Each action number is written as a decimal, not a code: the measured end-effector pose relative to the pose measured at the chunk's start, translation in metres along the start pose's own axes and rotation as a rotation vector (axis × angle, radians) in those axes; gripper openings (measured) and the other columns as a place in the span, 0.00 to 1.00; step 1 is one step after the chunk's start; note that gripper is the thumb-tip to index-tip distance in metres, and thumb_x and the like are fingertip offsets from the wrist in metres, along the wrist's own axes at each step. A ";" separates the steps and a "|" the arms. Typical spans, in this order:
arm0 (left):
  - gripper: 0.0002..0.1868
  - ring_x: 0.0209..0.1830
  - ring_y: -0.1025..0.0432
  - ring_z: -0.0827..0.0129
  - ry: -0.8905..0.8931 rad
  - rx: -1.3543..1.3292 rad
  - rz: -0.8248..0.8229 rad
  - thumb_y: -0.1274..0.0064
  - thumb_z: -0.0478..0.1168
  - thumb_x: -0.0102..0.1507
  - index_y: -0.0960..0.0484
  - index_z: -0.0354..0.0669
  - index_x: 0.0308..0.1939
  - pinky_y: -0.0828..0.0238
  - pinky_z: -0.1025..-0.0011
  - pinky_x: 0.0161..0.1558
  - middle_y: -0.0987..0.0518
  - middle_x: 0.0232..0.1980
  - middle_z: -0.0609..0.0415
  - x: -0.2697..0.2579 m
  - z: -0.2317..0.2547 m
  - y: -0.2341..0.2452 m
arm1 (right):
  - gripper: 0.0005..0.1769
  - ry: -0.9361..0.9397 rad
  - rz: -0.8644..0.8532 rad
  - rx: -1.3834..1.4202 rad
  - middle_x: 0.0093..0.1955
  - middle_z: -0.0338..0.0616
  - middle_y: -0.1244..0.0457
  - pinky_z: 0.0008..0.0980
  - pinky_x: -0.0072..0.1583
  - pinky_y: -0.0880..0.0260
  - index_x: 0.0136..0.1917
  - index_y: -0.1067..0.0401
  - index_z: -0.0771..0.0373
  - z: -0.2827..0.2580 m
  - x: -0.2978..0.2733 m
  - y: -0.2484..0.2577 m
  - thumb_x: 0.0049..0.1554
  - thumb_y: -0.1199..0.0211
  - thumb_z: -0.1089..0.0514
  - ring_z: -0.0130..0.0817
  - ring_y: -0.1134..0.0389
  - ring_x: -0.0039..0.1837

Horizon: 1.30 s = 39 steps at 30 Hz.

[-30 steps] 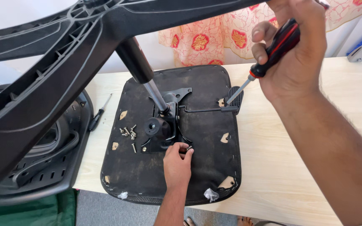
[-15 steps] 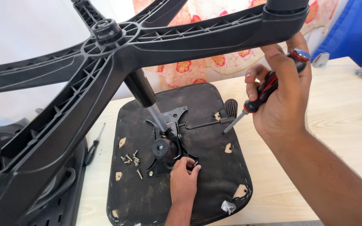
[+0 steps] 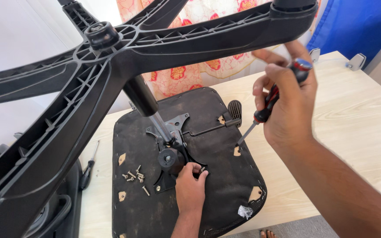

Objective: The person uses a screwdriver to fasten screws into the metal mounting bracket of an inverted office chair base. They tighten multiple screws sequentially to secure the bracket to the chair seat.

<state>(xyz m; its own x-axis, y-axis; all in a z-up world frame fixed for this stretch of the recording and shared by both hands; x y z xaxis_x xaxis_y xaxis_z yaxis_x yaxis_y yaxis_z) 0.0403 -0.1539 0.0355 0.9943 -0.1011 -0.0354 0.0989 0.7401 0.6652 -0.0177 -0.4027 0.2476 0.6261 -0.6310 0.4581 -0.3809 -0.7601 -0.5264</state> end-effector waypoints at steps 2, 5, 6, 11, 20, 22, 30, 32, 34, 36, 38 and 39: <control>0.10 0.33 0.21 0.69 0.039 -0.015 -0.011 0.37 0.39 0.58 0.19 0.42 0.41 0.24 0.69 0.42 0.17 0.40 0.57 0.001 -0.001 -0.001 | 0.27 -0.075 0.049 -0.063 0.55 0.49 0.32 0.21 0.32 0.41 0.73 0.38 0.64 0.021 -0.003 0.008 0.61 0.45 0.64 0.23 0.38 0.34; 0.08 0.31 0.21 0.69 0.034 -0.063 0.022 0.38 0.38 0.59 0.18 0.41 0.40 0.24 0.69 0.40 0.17 0.39 0.56 -0.003 0.000 0.001 | 0.22 -0.255 0.140 -0.181 0.45 0.46 0.33 0.21 0.30 0.44 0.66 0.33 0.63 0.059 -0.014 0.029 0.58 0.43 0.63 0.21 0.41 0.30; 0.08 0.31 0.21 0.68 0.022 -0.082 0.043 0.39 0.38 0.60 0.18 0.41 0.40 0.24 0.69 0.39 0.17 0.38 0.56 -0.005 0.000 0.002 | 0.19 -0.314 0.171 -0.202 0.42 0.45 0.33 0.22 0.30 0.44 0.63 0.32 0.63 0.072 -0.020 0.036 0.58 0.42 0.63 0.21 0.42 0.30; 0.07 0.32 0.21 0.68 -0.044 -0.188 0.125 0.40 0.37 0.61 0.17 0.39 0.40 0.24 0.68 0.37 0.18 0.39 0.54 -0.017 -0.005 0.001 | 0.10 -0.467 0.318 -0.135 0.35 0.42 0.34 0.26 0.38 0.32 0.52 0.35 0.62 0.121 -0.049 0.061 0.63 0.41 0.55 0.25 0.35 0.33; 0.06 0.35 0.20 0.67 -0.014 -0.335 0.269 0.39 0.33 0.60 0.17 0.35 0.39 0.23 0.70 0.38 0.17 0.38 0.52 -0.010 -0.015 -0.010 | 0.14 -0.326 0.008 -0.351 0.32 0.36 0.41 0.26 0.41 0.40 0.39 0.36 0.61 0.142 -0.063 0.058 0.66 0.39 0.57 0.21 0.41 0.37; 0.05 0.35 0.20 0.68 0.015 -0.370 0.288 0.39 0.33 0.61 0.17 0.35 0.39 0.23 0.71 0.39 0.16 0.37 0.52 -0.013 -0.016 -0.013 | 0.17 -0.326 -0.040 -0.303 0.31 0.37 0.42 0.27 0.41 0.40 0.36 0.38 0.61 0.143 -0.065 0.057 0.67 0.42 0.57 0.23 0.42 0.36; 0.05 0.39 0.19 0.74 0.095 -0.536 0.309 0.43 0.31 0.63 0.16 0.36 0.43 0.21 0.75 0.42 0.13 0.41 0.54 -0.017 -0.025 -0.024 | 0.20 -0.283 -0.214 -0.214 0.29 0.40 0.44 0.33 0.43 0.37 0.34 0.40 0.61 0.140 -0.069 0.048 0.67 0.50 0.53 0.27 0.44 0.33; 0.05 0.41 0.18 0.74 0.086 -0.589 0.319 0.43 0.30 0.63 0.17 0.35 0.43 0.21 0.75 0.44 0.13 0.42 0.53 -0.016 -0.026 -0.024 | 0.20 -0.288 -0.190 -0.215 0.29 0.40 0.44 0.33 0.44 0.36 0.34 0.41 0.61 0.139 -0.066 0.050 0.67 0.51 0.53 0.27 0.45 0.33; 0.05 0.42 0.18 0.74 0.079 -0.631 0.323 0.43 0.30 0.63 0.17 0.35 0.43 0.20 0.75 0.46 0.13 0.43 0.53 -0.016 -0.028 -0.021 | 0.20 -0.284 -0.180 -0.220 0.30 0.40 0.44 0.33 0.44 0.35 0.34 0.41 0.61 0.135 -0.065 0.052 0.67 0.52 0.52 0.27 0.45 0.34; 0.05 0.43 0.18 0.74 0.075 -0.662 0.319 0.43 0.31 0.64 0.17 0.36 0.43 0.20 0.75 0.48 0.13 0.44 0.53 -0.015 -0.028 -0.019 | 0.19 -0.275 -0.179 -0.229 0.30 0.40 0.44 0.33 0.45 0.35 0.35 0.41 0.60 0.132 -0.065 0.052 0.67 0.53 0.52 0.27 0.45 0.34; 0.05 0.43 0.18 0.74 0.114 -0.635 0.316 0.43 0.32 0.63 0.16 0.37 0.43 0.19 0.75 0.49 0.13 0.44 0.54 -0.016 -0.029 -0.019 | 0.19 -0.271 -0.180 -0.231 0.31 0.40 0.44 0.33 0.45 0.35 0.35 0.41 0.60 0.130 -0.066 0.051 0.67 0.53 0.52 0.27 0.44 0.34; 0.05 0.43 0.18 0.74 0.131 -0.622 0.313 0.43 0.32 0.63 0.16 0.38 0.42 0.19 0.75 0.49 0.13 0.43 0.54 -0.016 -0.030 -0.019 | 0.19 -0.267 -0.179 -0.232 0.31 0.40 0.44 0.33 0.45 0.35 0.35 0.40 0.60 0.129 -0.067 0.051 0.68 0.53 0.52 0.27 0.44 0.35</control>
<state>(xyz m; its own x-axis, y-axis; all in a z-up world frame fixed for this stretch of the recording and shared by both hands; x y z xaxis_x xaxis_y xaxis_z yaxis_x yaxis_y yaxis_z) 0.0240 -0.1466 0.0011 0.9728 0.2302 -0.0273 -0.2260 0.9679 0.1103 0.0083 -0.3793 0.0979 0.8397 -0.4463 0.3094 -0.3743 -0.8884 -0.2658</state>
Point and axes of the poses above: each hand's wrist, its own x-axis towards the middle knuckle, its own y-axis out of the back of the hand, z = x × y, the point moved 8 cm from there along x, towards the middle knuckle
